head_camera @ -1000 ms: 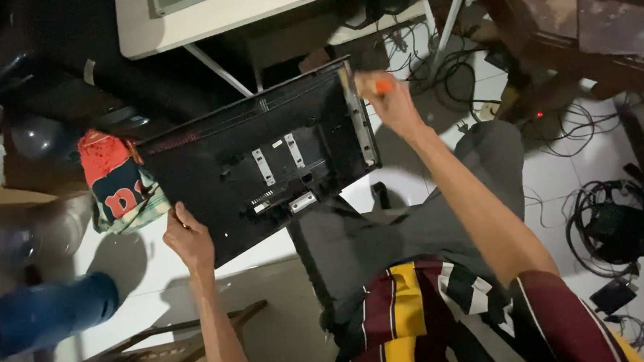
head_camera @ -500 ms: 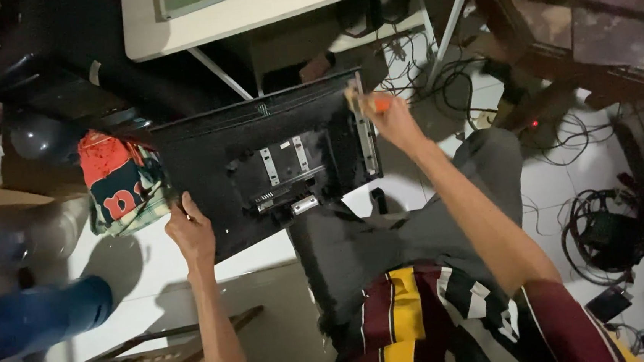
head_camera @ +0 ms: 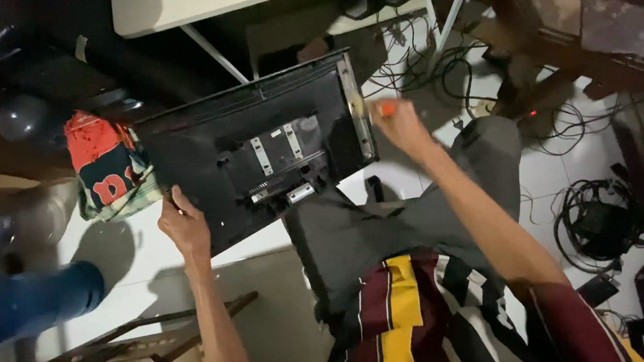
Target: Cleaning the interior of a monitor back cover using a paintbrush to remove dust.
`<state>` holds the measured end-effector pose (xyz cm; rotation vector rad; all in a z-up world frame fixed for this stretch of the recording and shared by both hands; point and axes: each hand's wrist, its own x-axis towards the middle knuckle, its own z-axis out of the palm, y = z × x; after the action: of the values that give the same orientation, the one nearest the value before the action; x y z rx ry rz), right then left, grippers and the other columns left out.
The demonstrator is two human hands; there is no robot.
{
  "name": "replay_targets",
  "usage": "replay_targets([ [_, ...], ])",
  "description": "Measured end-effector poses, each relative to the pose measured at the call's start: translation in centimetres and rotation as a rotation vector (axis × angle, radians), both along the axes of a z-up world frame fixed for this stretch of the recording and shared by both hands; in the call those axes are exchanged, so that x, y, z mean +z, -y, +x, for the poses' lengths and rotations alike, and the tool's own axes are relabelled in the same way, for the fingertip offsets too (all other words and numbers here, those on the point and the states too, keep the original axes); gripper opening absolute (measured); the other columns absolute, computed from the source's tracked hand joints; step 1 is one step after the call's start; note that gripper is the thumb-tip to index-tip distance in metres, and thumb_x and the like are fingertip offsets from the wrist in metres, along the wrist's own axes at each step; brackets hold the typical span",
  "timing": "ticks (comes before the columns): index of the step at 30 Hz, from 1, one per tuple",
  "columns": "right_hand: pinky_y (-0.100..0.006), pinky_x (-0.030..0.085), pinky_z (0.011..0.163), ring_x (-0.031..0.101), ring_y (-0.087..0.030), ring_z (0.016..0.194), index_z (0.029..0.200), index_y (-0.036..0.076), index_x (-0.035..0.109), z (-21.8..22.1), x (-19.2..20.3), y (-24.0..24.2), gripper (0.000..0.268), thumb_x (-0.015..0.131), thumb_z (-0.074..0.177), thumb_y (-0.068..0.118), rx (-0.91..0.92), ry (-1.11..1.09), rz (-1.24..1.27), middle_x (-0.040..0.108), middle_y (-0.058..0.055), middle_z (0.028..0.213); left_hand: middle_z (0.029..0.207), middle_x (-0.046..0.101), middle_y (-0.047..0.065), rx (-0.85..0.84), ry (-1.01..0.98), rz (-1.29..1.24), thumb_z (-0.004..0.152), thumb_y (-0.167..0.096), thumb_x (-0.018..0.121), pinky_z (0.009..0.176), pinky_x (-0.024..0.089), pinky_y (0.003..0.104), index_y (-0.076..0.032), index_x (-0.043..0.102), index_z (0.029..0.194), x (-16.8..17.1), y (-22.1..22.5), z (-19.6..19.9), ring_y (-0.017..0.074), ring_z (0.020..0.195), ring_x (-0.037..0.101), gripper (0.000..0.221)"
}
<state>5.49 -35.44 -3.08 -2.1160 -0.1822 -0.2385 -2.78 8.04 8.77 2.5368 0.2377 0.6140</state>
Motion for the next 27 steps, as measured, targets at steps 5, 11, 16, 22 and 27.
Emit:
replay_targets([
  [5,-0.043,0.052,0.058,0.066,-0.036,0.058,0.076,0.002,0.063,-3.8,-2.5,-0.1,0.027,0.067,0.095,0.020,0.162,-0.351,-0.132,0.069,-0.017,0.065,0.076,0.064,0.026,0.006,-0.014,0.000,0.124,-0.025,0.041,0.060,0.053,0.046,0.005,0.060,0.098,0.4,0.1,-0.3,0.0402,0.069,0.068,0.044],
  [11,-0.039,0.048,0.051,0.065,-0.031,0.055,0.076,0.001,0.061,2.7,0.1,0.0,0.032,0.065,0.102,0.021,0.026,-0.148,-0.137,0.063,-0.017,0.063,0.069,0.061,0.028,-0.018,0.048,0.069,0.123,-0.023,0.046,0.053,0.048,0.047,0.007,0.061,0.092,2.1,1.8,-0.5,0.0455,0.059,0.061,0.045],
  [16,-0.052,0.048,0.057,0.066,-0.048,0.066,0.085,-0.002,0.063,0.7,1.8,-0.2,0.022,0.058,0.102,0.012,0.117,-0.025,-0.195,0.065,-0.028,0.073,0.064,0.056,0.017,0.031,0.080,0.069,0.123,-0.026,0.046,0.055,0.049,0.033,-0.002,0.056,0.088,-0.6,0.1,-1.1,0.0296,0.054,0.058,0.044],
  [22,-0.050,0.054,0.071,0.069,-0.045,0.082,0.096,0.006,0.067,-6.4,1.8,-0.8,0.012,0.063,0.101,0.016,0.181,-0.140,-0.092,0.067,-0.021,0.084,0.059,0.051,0.016,0.015,0.127,0.030,0.124,-0.024,0.046,0.051,0.045,0.031,-0.002,0.056,0.087,-1.4,-0.8,-1.6,0.0260,0.048,0.051,0.043],
  [27,-0.043,0.056,0.072,0.071,-0.032,0.068,0.083,0.003,0.066,-6.1,-2.1,-0.3,0.023,0.062,0.100,0.018,0.188,-0.287,0.007,0.072,-0.014,0.072,0.058,0.049,0.016,-0.017,0.128,0.008,0.123,-0.022,0.047,0.050,0.042,0.031,-0.001,0.056,0.089,0.1,1.4,-1.9,0.0242,0.047,0.047,0.042],
])
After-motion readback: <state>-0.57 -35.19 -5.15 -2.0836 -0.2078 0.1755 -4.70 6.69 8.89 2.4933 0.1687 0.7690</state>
